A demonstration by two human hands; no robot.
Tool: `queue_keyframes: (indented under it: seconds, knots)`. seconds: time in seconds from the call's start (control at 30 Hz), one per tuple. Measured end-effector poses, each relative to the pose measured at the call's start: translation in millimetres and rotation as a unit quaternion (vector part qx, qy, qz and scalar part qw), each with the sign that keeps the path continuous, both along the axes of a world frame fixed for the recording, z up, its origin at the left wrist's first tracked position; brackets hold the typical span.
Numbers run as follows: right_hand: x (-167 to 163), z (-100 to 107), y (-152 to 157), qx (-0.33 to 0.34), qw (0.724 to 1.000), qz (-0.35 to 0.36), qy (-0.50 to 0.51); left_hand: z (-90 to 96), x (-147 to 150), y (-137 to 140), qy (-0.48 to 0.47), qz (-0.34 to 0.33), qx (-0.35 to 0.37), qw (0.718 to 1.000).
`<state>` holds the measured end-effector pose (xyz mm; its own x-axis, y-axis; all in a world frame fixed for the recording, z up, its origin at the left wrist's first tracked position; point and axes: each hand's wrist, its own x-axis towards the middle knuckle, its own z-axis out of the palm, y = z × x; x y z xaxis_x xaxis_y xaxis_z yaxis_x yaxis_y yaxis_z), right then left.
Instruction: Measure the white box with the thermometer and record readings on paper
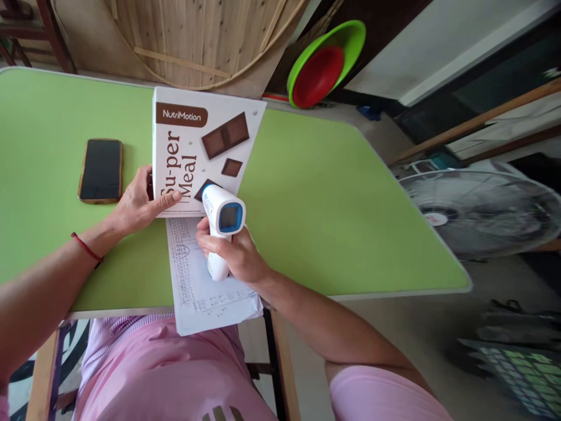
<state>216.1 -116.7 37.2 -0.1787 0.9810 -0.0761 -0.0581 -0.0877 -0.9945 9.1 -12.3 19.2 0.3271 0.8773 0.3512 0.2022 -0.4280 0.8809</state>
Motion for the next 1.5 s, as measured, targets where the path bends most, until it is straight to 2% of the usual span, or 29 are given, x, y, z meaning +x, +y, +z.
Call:
queue_keyframes:
  seconds: [0.1, 0.27, 0.4, 0.57, 0.77, 1.0, 1.23, 1.37, 1.5]
  knots:
    - [0, 0, 0, 0.001, 1.000, -0.001, -0.008, -0.8, -1, 0, 0.008, 0.004, 0.006, 1.000]
    - [-1, 4, 1, 0.046, 0.998, 0.027, -0.037, 6.0, -3, -4, 0.043, 0.015, 0.004, 0.999]
    - [-2, 6, 1, 0.043, 0.998, 0.015, -0.051, 7.7, -4, -4, 0.063, 0.016, 0.001, 0.998]
    - [-2, 5, 2, 0.041, 0.998, 0.007, -0.056, 4.8, -4, -2, 0.044, 0.005, 0.016, 0.999]
    - [-1, 7, 1, 0.035, 0.998, 0.008, -0.048, 7.4, -4, -3, 0.056, 0.013, -0.005, 0.998]
    - [0, 5, 2, 0.053, 0.997, 0.012, -0.063, 1.5, -5, -1, 0.035, 0.015, 0.015, 0.999]
    - [-1, 8, 2, 0.057, 0.996, 0.014, -0.070, 18.4, -2, -7, 0.043, -0.026, -0.025, 0.998]
    - [0, 12, 1, 0.055, 0.997, -0.007, -0.056, 22.3, -2, -9, 0.040, -0.031, -0.036, 0.998]
    - [7, 10, 1, 0.087, 0.991, -0.067, -0.080, 17.0, -4, -6, 0.040, -0.025, -0.028, 0.998]
